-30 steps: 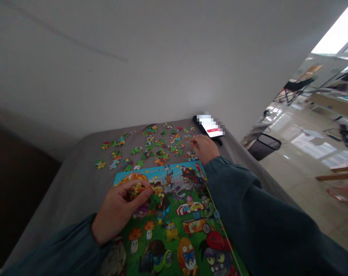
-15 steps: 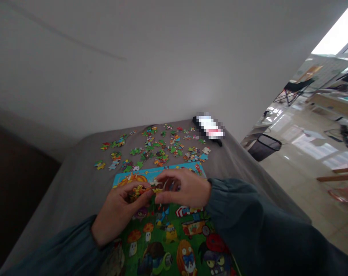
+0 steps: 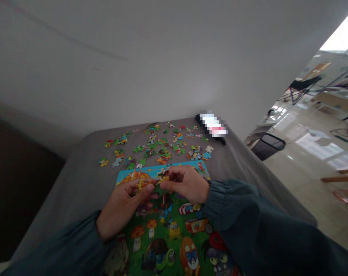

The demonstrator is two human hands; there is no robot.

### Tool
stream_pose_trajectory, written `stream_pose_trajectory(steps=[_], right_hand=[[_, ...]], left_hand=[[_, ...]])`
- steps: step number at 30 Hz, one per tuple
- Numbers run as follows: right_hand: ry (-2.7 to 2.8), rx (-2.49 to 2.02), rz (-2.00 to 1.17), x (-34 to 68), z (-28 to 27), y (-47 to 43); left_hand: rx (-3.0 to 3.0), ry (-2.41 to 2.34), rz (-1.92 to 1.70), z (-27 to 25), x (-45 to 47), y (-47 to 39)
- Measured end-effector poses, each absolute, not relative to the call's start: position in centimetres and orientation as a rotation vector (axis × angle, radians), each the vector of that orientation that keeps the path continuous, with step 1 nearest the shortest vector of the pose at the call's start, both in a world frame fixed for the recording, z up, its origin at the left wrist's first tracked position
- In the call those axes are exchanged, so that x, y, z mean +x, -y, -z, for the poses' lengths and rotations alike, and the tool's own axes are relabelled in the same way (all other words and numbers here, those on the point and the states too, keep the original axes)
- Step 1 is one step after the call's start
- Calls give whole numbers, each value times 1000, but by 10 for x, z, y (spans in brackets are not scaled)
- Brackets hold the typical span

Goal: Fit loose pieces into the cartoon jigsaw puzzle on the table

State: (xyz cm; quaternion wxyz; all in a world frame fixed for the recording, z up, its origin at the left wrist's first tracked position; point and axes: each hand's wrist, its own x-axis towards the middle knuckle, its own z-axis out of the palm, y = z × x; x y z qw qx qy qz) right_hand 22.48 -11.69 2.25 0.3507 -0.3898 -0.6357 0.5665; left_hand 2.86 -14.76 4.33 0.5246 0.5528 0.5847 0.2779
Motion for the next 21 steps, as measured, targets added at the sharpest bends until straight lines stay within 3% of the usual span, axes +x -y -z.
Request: stream_pose_trajectory(steps=[21], right_hand=[[1587, -949, -1518, 221, -12, 121]], left_hand=[[1309, -1446, -624, -45, 32, 150]])
